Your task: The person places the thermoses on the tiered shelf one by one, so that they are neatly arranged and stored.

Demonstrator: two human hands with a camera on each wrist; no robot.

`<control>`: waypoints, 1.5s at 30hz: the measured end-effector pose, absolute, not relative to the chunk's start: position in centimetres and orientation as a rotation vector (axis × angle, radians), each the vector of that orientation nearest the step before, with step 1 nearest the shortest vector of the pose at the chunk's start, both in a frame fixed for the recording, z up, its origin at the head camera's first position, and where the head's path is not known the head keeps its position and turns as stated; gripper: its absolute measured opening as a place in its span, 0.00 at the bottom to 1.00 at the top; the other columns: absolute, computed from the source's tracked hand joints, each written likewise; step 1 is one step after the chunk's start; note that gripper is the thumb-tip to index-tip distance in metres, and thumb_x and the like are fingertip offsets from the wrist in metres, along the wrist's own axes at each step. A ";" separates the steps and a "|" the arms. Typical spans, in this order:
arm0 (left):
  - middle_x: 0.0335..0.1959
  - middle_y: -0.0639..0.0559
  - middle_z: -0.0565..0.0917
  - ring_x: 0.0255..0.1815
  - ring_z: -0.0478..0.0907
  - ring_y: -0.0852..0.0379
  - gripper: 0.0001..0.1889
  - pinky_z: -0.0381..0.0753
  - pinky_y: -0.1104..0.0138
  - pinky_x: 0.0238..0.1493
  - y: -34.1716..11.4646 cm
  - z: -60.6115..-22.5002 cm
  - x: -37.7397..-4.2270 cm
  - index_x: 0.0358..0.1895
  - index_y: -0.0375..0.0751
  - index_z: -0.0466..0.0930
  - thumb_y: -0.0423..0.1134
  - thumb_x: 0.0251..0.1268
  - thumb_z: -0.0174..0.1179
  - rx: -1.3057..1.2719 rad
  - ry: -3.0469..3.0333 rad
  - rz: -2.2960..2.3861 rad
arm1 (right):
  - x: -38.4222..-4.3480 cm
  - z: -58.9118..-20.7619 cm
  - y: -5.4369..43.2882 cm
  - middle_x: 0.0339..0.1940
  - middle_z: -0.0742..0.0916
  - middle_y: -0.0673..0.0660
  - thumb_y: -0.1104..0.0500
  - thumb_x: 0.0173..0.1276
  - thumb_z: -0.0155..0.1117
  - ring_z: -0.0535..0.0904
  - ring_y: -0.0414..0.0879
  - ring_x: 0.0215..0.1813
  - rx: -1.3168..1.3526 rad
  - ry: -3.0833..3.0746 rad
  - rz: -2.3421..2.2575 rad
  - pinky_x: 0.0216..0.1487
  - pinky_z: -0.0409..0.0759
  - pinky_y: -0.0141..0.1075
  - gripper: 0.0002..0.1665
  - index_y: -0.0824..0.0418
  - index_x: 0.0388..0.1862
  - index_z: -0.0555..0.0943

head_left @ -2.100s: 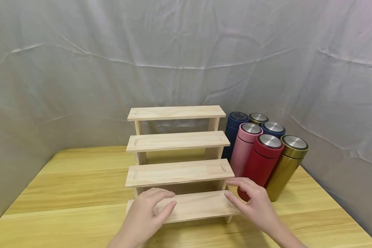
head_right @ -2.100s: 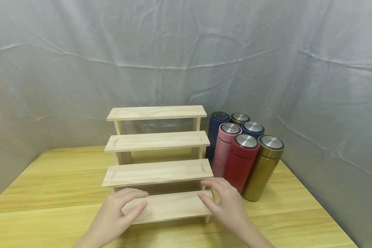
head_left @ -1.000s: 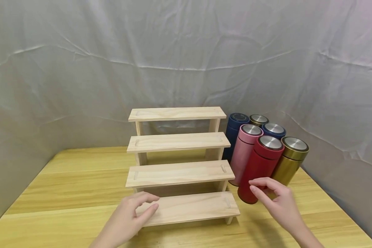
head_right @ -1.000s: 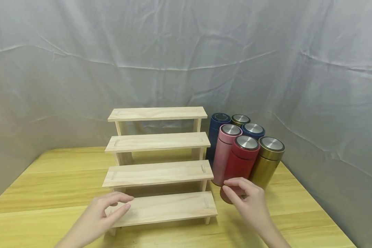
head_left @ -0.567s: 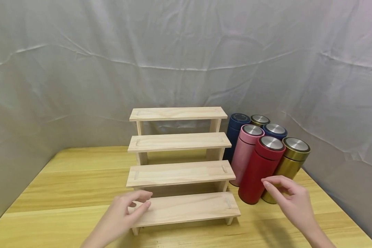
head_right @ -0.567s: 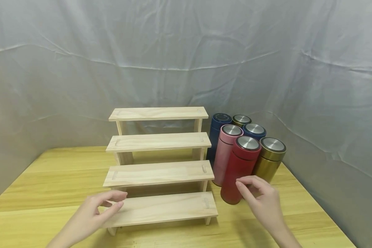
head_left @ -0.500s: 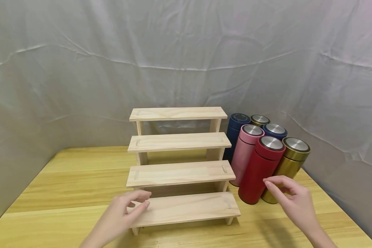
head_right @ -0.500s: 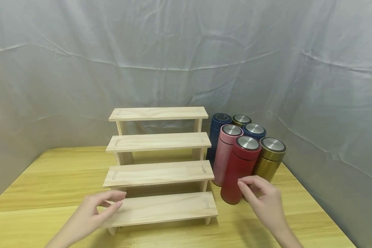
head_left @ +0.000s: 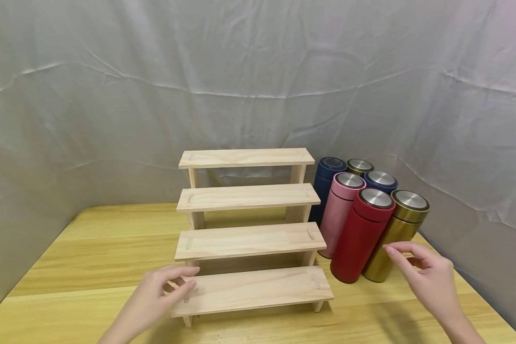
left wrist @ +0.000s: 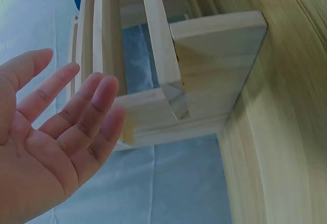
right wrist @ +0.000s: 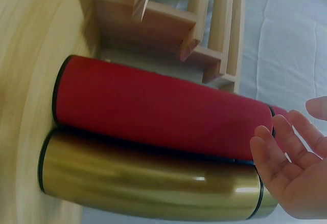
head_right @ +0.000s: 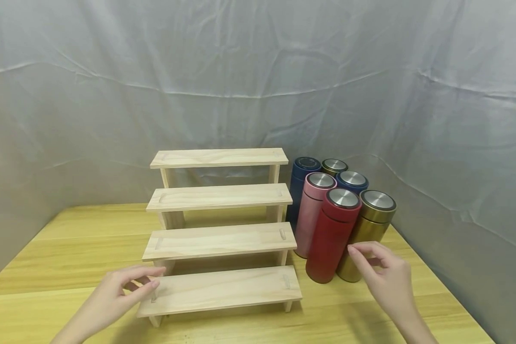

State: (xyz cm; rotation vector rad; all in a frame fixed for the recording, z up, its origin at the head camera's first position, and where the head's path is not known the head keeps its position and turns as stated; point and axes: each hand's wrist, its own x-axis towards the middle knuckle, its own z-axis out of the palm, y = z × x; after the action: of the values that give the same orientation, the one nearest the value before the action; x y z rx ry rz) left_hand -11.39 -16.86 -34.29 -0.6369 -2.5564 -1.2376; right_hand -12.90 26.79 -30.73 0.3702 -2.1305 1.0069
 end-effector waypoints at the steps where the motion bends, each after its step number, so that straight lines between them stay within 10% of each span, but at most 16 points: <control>1: 0.37 0.49 0.81 0.25 0.75 0.66 0.12 0.76 0.70 0.26 -17.0 -34.3 -11.4 0.44 0.36 0.80 0.37 0.59 0.58 -0.644 -2.556 -1.251 | -12.9 -30.6 26.9 0.28 0.82 0.33 0.78 0.48 0.63 0.76 0.27 0.27 0.369 -2.130 1.005 0.29 0.71 0.18 0.09 0.67 0.26 0.81; 25: 0.39 0.46 0.78 0.23 0.68 0.67 0.19 0.69 0.71 0.18 -19.7 -35.9 -12.0 0.47 0.36 0.79 0.41 0.51 0.64 -0.618 -2.695 -1.313 | -12.4 -29.2 29.6 0.26 0.84 0.39 0.78 0.55 0.58 0.79 0.32 0.28 0.148 -2.051 1.147 0.31 0.75 0.21 0.03 0.77 0.29 0.78; 45: 0.50 0.28 0.70 0.32 0.76 0.54 0.28 0.77 0.63 0.28 -21.2 -37.3 -12.8 0.59 0.26 0.63 0.34 0.55 0.60 -0.630 -2.716 -1.980 | -13.5 -30.0 32.7 0.32 0.82 0.34 0.71 0.56 0.62 0.78 0.27 0.25 0.023 -2.116 1.155 0.28 0.72 0.18 0.09 0.65 0.37 0.80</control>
State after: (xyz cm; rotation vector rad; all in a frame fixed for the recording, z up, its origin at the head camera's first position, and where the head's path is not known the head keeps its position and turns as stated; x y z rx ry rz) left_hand -12.81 -21.24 -37.33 -0.6301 -2.7158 -1.9802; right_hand -13.54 32.69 -29.99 0.0229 -2.1161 1.1549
